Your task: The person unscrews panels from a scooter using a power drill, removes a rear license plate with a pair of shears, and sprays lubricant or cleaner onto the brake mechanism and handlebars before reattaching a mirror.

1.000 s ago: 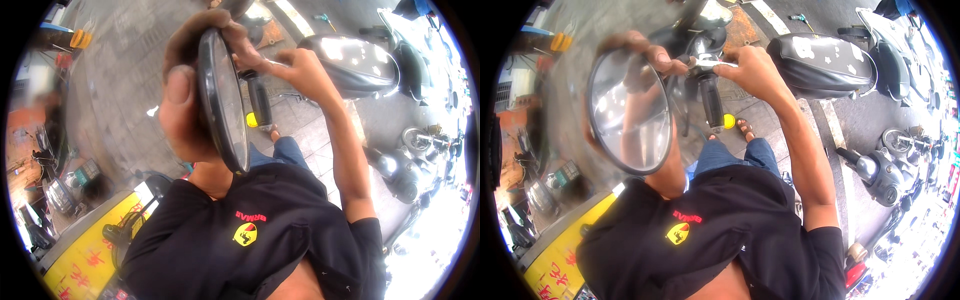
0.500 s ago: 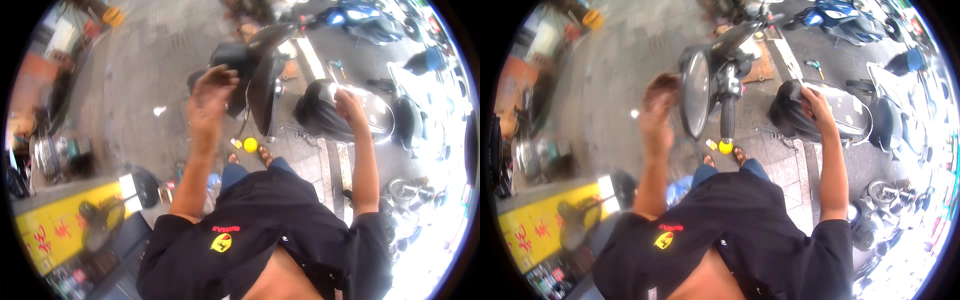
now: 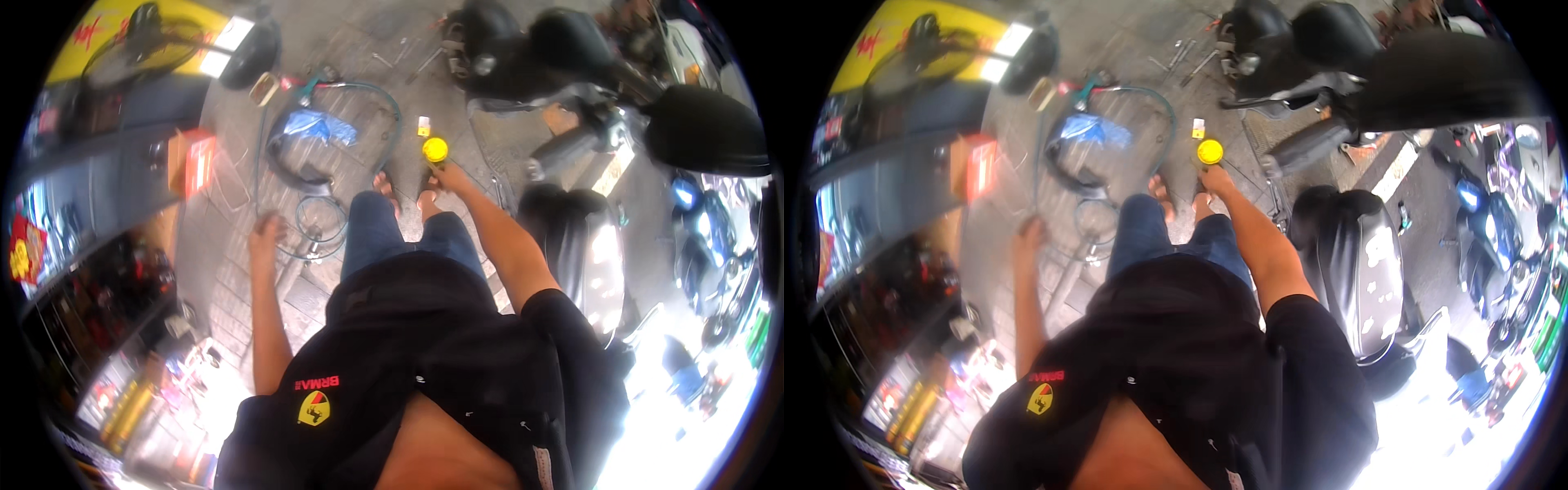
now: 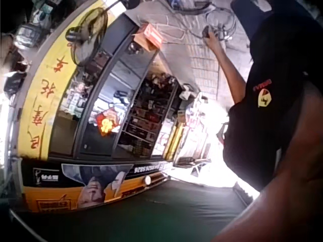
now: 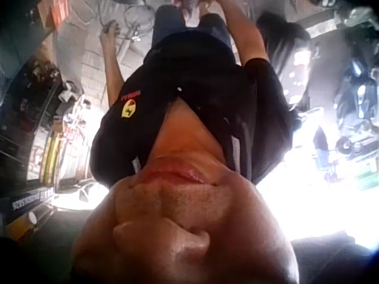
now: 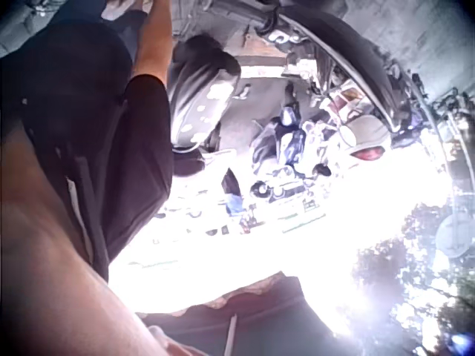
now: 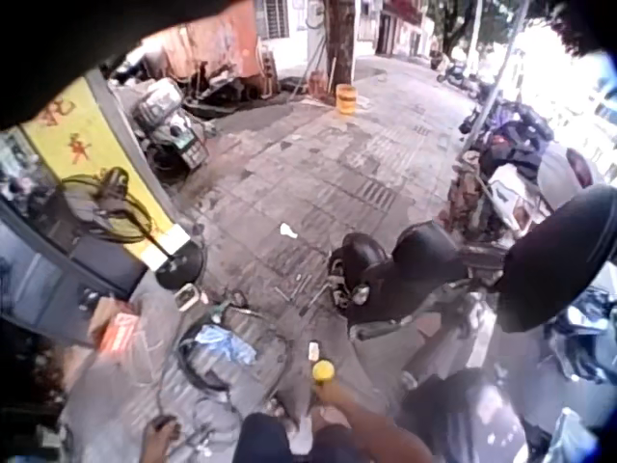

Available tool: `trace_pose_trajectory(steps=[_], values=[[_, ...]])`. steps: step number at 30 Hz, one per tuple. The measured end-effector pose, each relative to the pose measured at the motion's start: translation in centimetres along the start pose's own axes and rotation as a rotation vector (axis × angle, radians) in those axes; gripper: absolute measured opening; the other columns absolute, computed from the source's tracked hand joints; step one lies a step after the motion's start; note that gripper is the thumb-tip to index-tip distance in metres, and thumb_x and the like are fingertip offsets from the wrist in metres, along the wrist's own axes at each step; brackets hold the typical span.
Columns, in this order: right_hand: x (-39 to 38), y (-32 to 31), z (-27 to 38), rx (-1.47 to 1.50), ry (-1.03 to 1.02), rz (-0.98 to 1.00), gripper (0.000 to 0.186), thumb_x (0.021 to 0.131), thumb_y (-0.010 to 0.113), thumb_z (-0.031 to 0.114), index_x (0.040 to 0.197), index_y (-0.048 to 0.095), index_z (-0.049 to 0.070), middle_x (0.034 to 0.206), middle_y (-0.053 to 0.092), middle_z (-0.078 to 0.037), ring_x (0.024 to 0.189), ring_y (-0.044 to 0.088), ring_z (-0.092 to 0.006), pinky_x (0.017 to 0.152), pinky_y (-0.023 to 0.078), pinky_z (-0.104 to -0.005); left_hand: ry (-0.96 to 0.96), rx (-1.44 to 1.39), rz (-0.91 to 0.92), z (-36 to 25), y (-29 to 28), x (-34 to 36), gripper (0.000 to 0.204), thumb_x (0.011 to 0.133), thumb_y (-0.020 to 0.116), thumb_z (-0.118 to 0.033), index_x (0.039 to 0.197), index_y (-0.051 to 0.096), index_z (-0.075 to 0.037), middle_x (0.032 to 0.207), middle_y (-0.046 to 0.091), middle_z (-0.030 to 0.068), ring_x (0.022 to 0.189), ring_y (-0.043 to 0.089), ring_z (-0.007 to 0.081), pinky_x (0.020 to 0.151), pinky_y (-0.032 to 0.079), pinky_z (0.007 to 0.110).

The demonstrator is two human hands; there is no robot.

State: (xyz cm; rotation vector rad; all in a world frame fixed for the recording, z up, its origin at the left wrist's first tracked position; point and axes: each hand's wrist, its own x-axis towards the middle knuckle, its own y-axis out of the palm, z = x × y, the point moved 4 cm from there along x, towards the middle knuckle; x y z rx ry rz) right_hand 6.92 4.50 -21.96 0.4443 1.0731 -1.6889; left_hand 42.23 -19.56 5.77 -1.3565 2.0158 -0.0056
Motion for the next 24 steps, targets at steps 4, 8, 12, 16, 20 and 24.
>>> trace_pose_trajectory(steps=[4, 8, 12, 16, 20, 24], values=[[-1.3, -0.4, 11.4, 0.005, -0.152, 0.014, 0.048, 0.083, 0.053, 0.046, 0.096, 0.064, 0.001, 0.074, 0.067, -0.012, 0.069, 0.066, -0.0255, 0.065, 0.051, -0.0362, -0.195, -0.081, -0.166, 20.1, -5.5, -4.2, 0.033, 0.085, 0.061, -0.025, 0.107, 0.061, 0.0, 0.087, 0.065, 0.0079, 0.078, 0.061, 0.017, 0.066, 0.049, 0.029], [-2.6, 3.6, 10.7, -0.109, -0.12, 0.241, 0.044, 0.082, 0.057, 0.043, 0.093, 0.064, 0.001, 0.073, 0.066, -0.01, 0.061, 0.063, -0.0218, 0.058, 0.05, -0.0351, -0.617, -0.512, -0.32, 36.3, -9.8, -15.8, 0.043, 0.086, 0.058, -0.029, 0.122, 0.051, -0.006, 0.104, 0.06, 0.0115, 0.089, 0.061, 0.0256, 0.073, 0.051, 0.037], [1.9, -1.1, 8.0, -0.171, -0.241, 0.183, 0.037, 0.082, 0.058, 0.031, 0.101, 0.062, 0.0, 0.075, 0.064, -0.009, 0.061, 0.06, -0.0186, 0.054, 0.048, -0.0317, -0.722, -0.916, -0.556, 42.4, -11.8, -22.6, 0.037, 0.087, 0.056, -0.027, 0.118, 0.053, -0.01, 0.103, 0.06, 0.0108, 0.089, 0.06, 0.0248, 0.076, 0.052, 0.042], [0.4, -0.3, 9.5, 0.047, -0.196, 0.229, 0.034, 0.084, 0.058, 0.029, 0.102, 0.061, 0.0, 0.074, 0.064, -0.01, 0.059, 0.06, -0.0149, 0.05, 0.047, -0.0274, -0.908, -1.048, -0.651, 48.8, -12.5, -32.1, 0.027, 0.088, 0.053, -0.024, 0.112, 0.052, -0.011, 0.086, 0.059, 0.0074, 0.074, 0.058, 0.0238, 0.065, 0.05, 0.042], [3.7, -2.6, 6.5, -0.109, -0.033, 0.234, 0.029, 0.086, 0.056, 0.026, 0.104, 0.057, 0.004, 0.077, 0.062, -0.009, 0.062, 0.058, -0.0157, 0.05, 0.045, -0.0281, -0.692, -0.817, -0.511, 42.3, -7.9, -24.5, 0.024, 0.086, 0.057, -0.022, 0.106, 0.055, -0.008, 0.082, 0.06, 0.0052, 0.067, 0.058, 0.0163, 0.057, 0.048, 0.03], [8.3, -4.9, 0.2, 0.087, 0.194, 0.134, 0.01, 0.088, 0.051, 0.016, 0.081, 0.054, 0.009, 0.055, 0.05, -0.004, 0.041, 0.046, -0.0124, 0.032, 0.033, -0.0261, -0.274, -0.643, -0.332, 32.5, -9.7, -14.1, 0.023, 0.086, 0.057, -0.019, 0.105, 0.058, -0.006, 0.084, 0.063, 0.0045, 0.067, 0.061, 0.0118, 0.054, 0.048, 0.026]])
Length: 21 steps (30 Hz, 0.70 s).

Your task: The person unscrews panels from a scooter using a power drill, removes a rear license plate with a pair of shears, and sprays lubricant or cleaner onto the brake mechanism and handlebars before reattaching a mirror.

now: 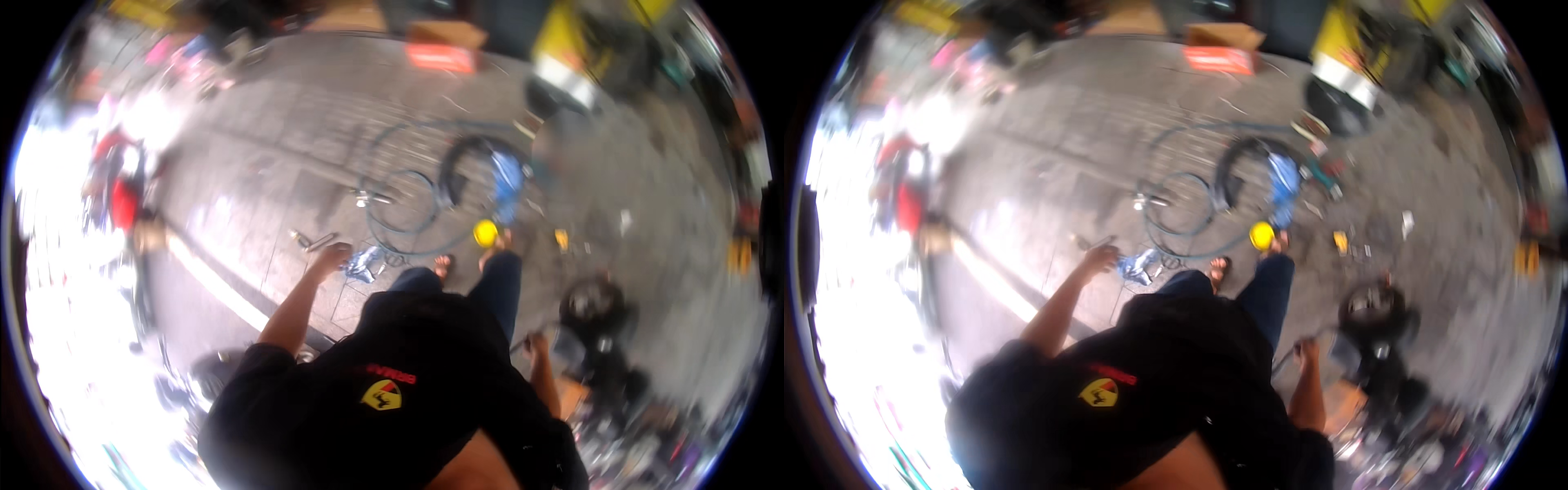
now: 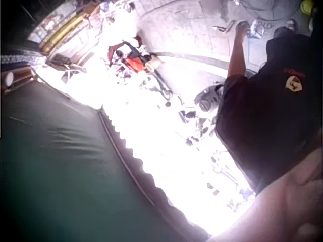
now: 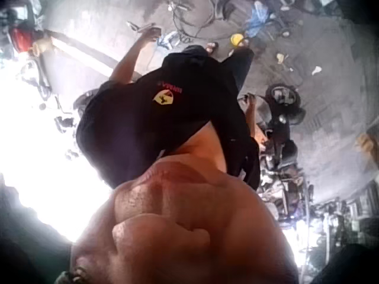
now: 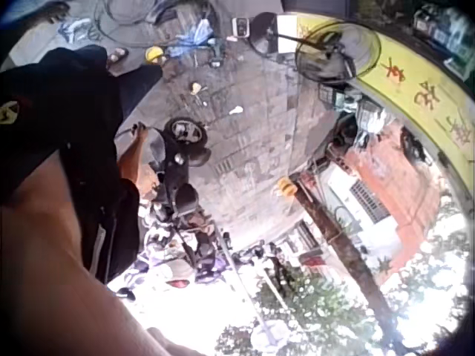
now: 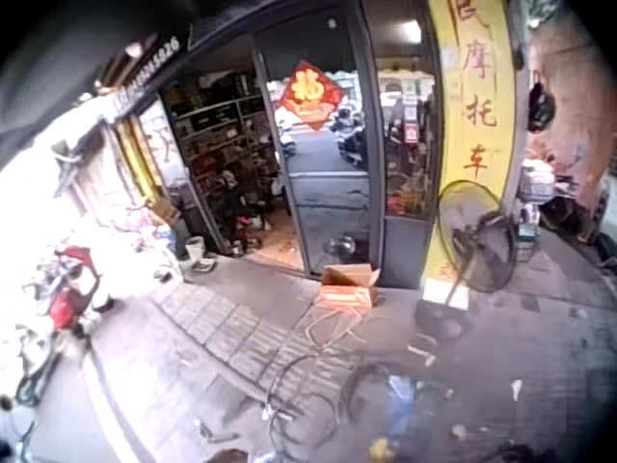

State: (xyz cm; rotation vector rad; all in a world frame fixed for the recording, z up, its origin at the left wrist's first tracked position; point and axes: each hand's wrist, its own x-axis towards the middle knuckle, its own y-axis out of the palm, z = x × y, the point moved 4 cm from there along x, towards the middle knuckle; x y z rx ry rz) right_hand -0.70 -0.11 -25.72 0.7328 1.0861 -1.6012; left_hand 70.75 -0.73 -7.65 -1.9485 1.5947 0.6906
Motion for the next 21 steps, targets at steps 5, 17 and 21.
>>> trace_pose_trajectory(steps=[5, 17, 21], values=[[-2.6, 5.8, 14.3, -0.164, 0.07, 0.353, 0.002, 0.084, 0.053, 0.012, 0.083, 0.053, 0.01, 0.06, 0.048, -0.003, 0.042, 0.041, -0.0097, 0.034, 0.03, -0.0239, -0.328, -0.366, -0.506, 14.2, -2.7, -5.1, 0.019, 0.082, 0.059, -0.018, 0.095, 0.062, -0.004, 0.081, 0.064, 0.0083, 0.067, 0.063, 0.0201, 0.053, 0.051, 0.033], [-5.3, 44.7, 59.9, -0.609, -0.993, 0.4, 0.024, 0.081, 0.059, 0.024, 0.087, 0.064, 0.001, 0.071, 0.063, -0.011, 0.06, 0.061, -0.0226, 0.054, 0.046, -0.0355, -0.695, -0.846, -0.588, 21.7, 6.8, -8.0, 0.032, 0.087, 0.058, -0.029, 0.106, 0.056, -0.004, 0.09, 0.065, 0.0176, 0.069, 0.065, 0.0286, 0.056, 0.054, 0.04], [-20.2, 66.7, 64.2, -0.806, -1.457, 0.749, 0.029, 0.083, 0.059, 0.027, 0.099, 0.063, 0.003, 0.089, 0.066, -0.019, 0.084, 0.064, -0.0327, 0.072, 0.05, -0.0379, -0.681, -0.834, -0.446, 20.7, 2.0, -1.7, 0.038, 0.088, 0.058, -0.03, 0.112, 0.053, -0.002, 0.094, 0.065, 0.016, 0.08, 0.065, 0.0276, 0.061, 0.053, 0.041]])
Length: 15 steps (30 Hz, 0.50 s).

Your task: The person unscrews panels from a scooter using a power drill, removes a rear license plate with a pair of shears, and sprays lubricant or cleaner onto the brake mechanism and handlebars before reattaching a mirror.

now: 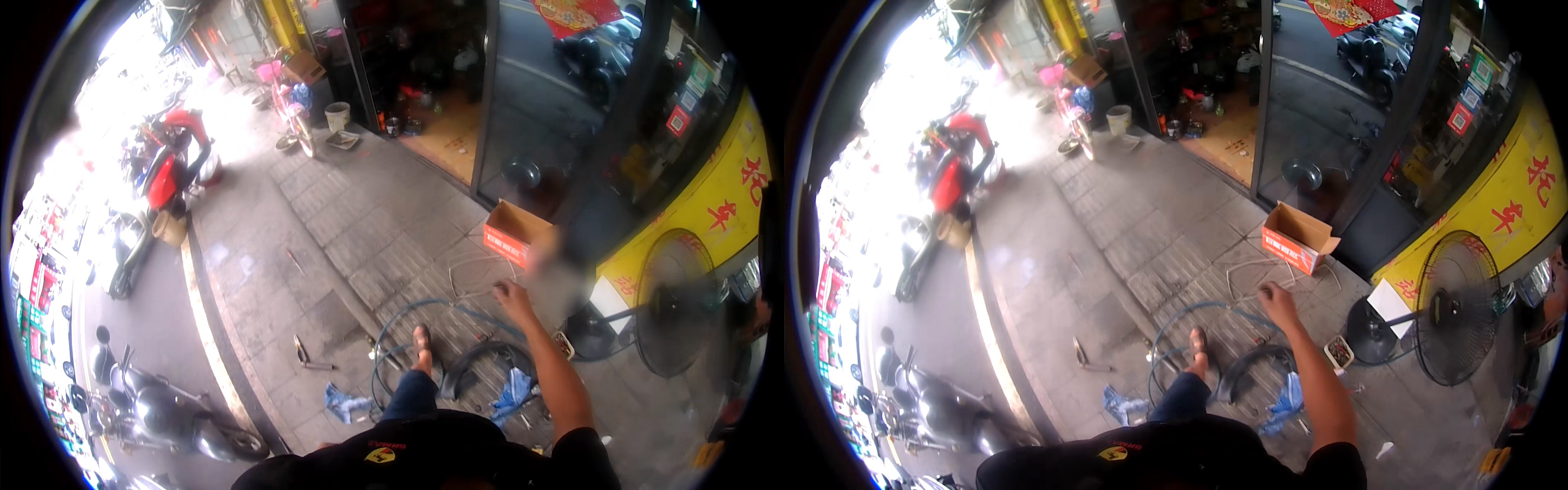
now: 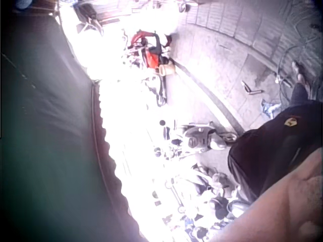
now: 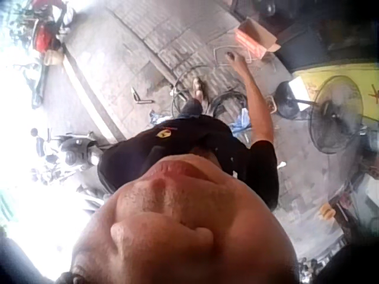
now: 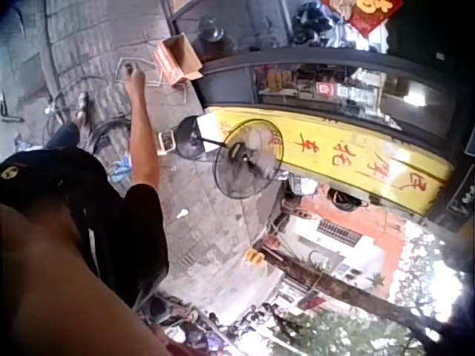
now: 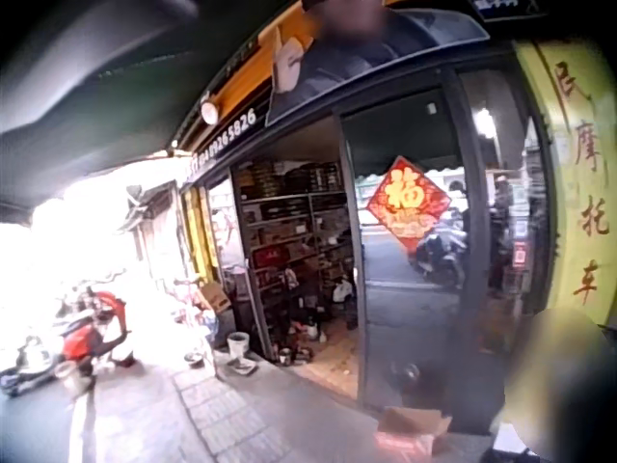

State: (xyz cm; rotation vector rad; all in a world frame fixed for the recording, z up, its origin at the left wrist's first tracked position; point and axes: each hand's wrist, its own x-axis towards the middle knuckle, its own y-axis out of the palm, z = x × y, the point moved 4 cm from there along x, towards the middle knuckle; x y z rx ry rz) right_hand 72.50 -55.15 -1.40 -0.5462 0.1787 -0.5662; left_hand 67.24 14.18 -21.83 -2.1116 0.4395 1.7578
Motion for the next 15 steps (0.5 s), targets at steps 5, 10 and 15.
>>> trace_pose_trajectory(steps=[5, 10, 15], values=[[12.4, 9.1, -5.0, -0.138, 0.022, 0.18, 0.036, 0.08, 0.062, 0.033, 0.103, 0.062, 0.005, 0.092, 0.066, -0.018, 0.088, 0.063, -0.034, 0.077, 0.049, -0.0396, 0.266, -0.052, -0.043, -26.3, 2.1, 4.1, 0.044, 0.088, 0.058, -0.03, 0.12, 0.05, -0.001, 0.096, 0.064, 0.014, 0.082, 0.064, 0.024, 0.064, 0.052, 0.037], [5.1, 5.6, -23.8, -0.075, 0.956, 0.118, 0.017, 0.08, 0.058, 0.023, 0.086, 0.062, 0.008, 0.079, 0.064, -0.012, 0.065, 0.062, -0.0256, 0.051, 0.047, -0.0427, 0.777, -0.053, 0.073, -60.1, 8.1, -4.0, 0.05, 0.089, 0.058, -0.031, 0.127, 0.046, 0.0, 0.099, 0.064, 0.012, 0.084, 0.064, 0.0205, 0.067, 0.051, 0.033], [1.0, 2.9, -26.4, 0.005, 1.382, 0.064, 0.018, 0.083, 0.055, 0.024, 0.086, 0.06, 0.007, 0.071, 0.059, -0.008, 0.059, 0.057, -0.0215, 0.048, 0.043, -0.0375, 1.151, 0.191, -0.021, -84.6, 10.9, -8.3, 0.036, 0.091, 0.052, -0.022, 0.121, 0.054, -0.002, 0.092, 0.065, 0.0078, 0.078, 0.061, 0.0146, 0.069, 0.048, 0.026]])
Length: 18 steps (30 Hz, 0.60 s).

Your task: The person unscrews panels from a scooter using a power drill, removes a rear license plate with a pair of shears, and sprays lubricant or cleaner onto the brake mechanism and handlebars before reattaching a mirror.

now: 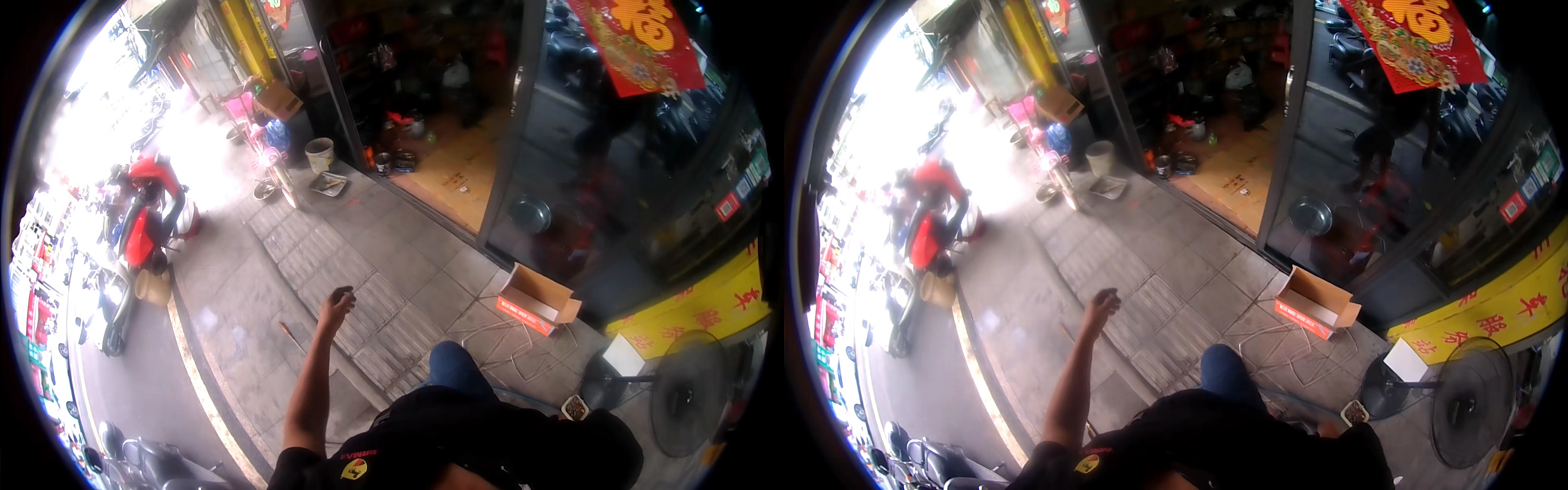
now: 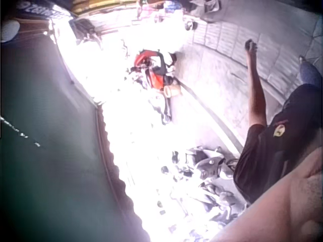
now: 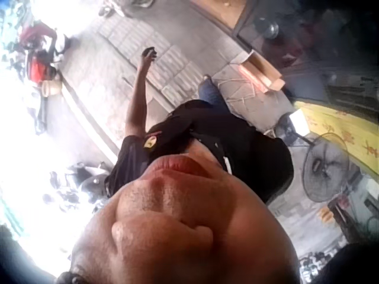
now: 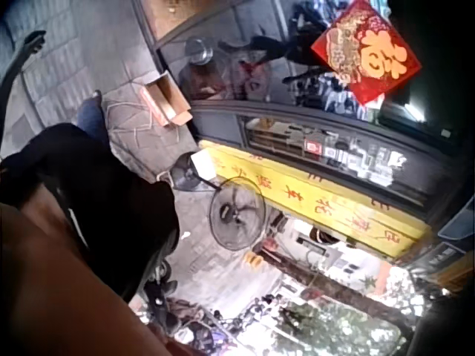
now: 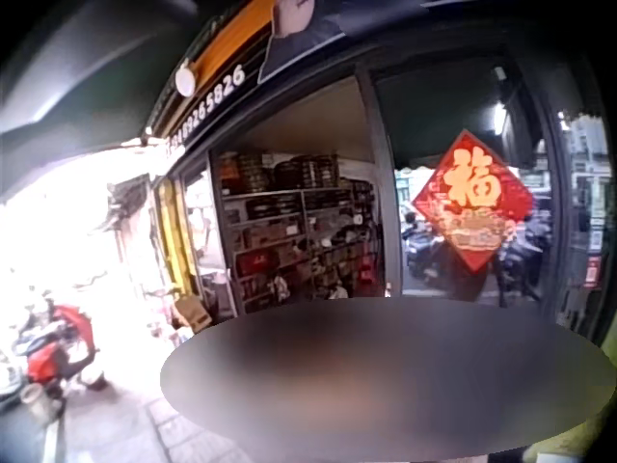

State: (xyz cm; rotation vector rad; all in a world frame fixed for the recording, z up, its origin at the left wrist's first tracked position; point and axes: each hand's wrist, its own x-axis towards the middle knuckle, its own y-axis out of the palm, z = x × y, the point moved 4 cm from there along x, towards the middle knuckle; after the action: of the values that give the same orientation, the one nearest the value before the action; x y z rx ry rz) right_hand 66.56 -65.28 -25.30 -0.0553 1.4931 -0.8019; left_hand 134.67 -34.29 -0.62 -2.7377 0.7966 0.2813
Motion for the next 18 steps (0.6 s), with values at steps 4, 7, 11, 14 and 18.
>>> trace_pose_trajectory(steps=[4, 7, 11, 14, 18], values=[[2.7, 2.2, 12.7, 0.026, -0.053, 0.001, 0.019, 0.086, 0.053, 0.024, 0.085, 0.058, 0.006, 0.065, 0.055, -0.006, 0.054, 0.053, -0.0183, 0.046, 0.041, -0.0334, -0.069, -0.201, -0.083, 2.4, 0.3, 13.5, 0.034, 0.092, 0.053, -0.022, 0.119, 0.055, -0.002, 0.09, 0.064, 0.009, 0.077, 0.061, 0.0151, 0.068, 0.048, 0.027], [2.8, 5.5, 34.4, 0.029, -0.295, 0.003, 0.021, 0.088, 0.052, 0.025, 0.085, 0.057, 0.005, 0.061, 0.052, -0.004, 0.05, 0.05, -0.0159, 0.045, 0.039, -0.0303, -0.27, -0.115, -0.093, 13.5, -3.1, 19.6, 0.035, 0.09, 0.055, -0.023, 0.117, 0.056, -0.001, 0.09, 0.065, 0.0096, 0.072, 0.061, 0.0157, 0.059, 0.048, 0.028], [-4.0, 3.7, 63.7, 0.336, -0.898, 0.32, 0.017, 0.09, 0.054, 0.022, 0.091, 0.056, 0.005, 0.068, 0.056, -0.001, 0.056, 0.052, -0.0098, 0.048, 0.039, -0.0244, -0.858, -0.095, -0.126, 24.9, -6.9, 15.4, 0.018, 0.086, 0.058, -0.025, 0.096, 0.058, -0.01, 0.071, 0.061, 0.0028, 0.055, 0.056, 0.0163, 0.052, 0.045, 0.029], [-12.9, 0.6, 78.8, 0.383, -1.03, 0.266, 0.02, 0.091, 0.055, 0.022, 0.103, 0.058, 0.006, 0.079, 0.059, 0.0, 0.066, 0.055, -0.0075, 0.055, 0.042, -0.0221, -1.099, -0.085, -0.191, 23.9, -8.1, 13.4, 0.02, 0.086, 0.057, -0.023, 0.101, 0.058, -0.01, 0.08, 0.061, 0.0066, 0.064, 0.059, 0.021, 0.057, 0.047, 0.036], [-8.3, 1.1, 86.0, 0.542, -0.836, 0.254, 0.022, 0.091, 0.055, 0.021, 0.106, 0.058, 0.005, 0.081, 0.06, -0.001, 0.067, 0.055, -0.0081, 0.057, 0.043, -0.0223, -1.091, -0.069, -0.007, 23.5, -9.4, 20.8, 0.025, 0.087, 0.053, -0.025, 0.104, 0.058, -0.007, 0.088, 0.061, 0.0085, 0.073, 0.059, 0.0216, 0.064, 0.049, 0.037]])
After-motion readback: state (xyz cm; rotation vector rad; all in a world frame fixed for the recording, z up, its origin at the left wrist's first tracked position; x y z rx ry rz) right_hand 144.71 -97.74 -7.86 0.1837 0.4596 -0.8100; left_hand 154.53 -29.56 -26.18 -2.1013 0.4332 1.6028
